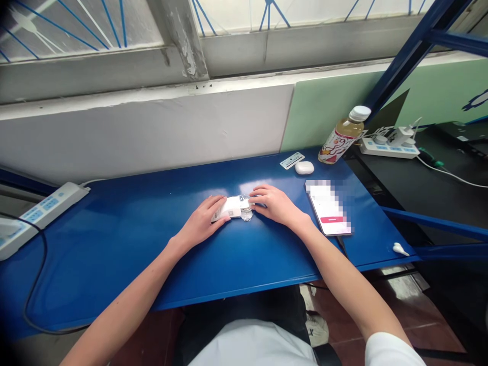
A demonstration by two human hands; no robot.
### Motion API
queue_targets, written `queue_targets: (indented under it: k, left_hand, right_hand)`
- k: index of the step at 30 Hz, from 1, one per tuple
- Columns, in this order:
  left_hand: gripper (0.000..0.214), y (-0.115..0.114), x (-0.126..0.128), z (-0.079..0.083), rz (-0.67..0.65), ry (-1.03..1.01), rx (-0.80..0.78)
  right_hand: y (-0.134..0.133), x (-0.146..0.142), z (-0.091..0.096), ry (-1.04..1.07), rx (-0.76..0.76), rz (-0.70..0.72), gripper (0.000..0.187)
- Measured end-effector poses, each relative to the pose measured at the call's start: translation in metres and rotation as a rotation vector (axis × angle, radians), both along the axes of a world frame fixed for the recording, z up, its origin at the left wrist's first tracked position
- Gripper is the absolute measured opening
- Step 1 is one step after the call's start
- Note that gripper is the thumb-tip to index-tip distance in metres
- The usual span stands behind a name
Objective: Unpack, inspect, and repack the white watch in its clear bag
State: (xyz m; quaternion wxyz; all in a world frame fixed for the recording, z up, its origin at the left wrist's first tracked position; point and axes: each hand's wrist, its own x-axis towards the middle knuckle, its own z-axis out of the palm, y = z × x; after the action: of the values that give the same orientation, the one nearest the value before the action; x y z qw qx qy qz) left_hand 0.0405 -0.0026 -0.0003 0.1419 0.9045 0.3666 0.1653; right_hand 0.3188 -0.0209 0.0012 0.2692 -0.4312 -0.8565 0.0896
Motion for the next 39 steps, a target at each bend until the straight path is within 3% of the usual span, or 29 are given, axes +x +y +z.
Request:
queue_targets:
  k: [11,19,22,30,39]
  left_hand:
    - [0.048,-0.001,0.002,0.000,0.019,-0.003,-0.005]
    - [0.047,0.000,0.001,-0.002,0.039,-0.024,-0.009]
    - [0.047,-0.001,0.002,-0.002,0.047,-0.033,-0.012]
    - [0.045,-0.002,0.003,-0.002,0.030,-0.039,0.022]
    - [0.058,-0.005,0.004,-0.008,-0.017,0.143,-0.025]
  right_hand:
    - [-0.003,-0.011,-0.005,-0.018,-0.066,0.064,0.022]
    - [-0.005,-0.003,0.008,-0.002,-0.071,-0.007,0.022]
    - [-0.007,-0.005,0.009,0.006,-0.112,0.033,0.022]
    - [-0.014,-0.017,0.000,0.005,-0.212,0.132,0.041]
    - [-0.009,-0.009,0.003,0.003,-0.285,0.022,0.039]
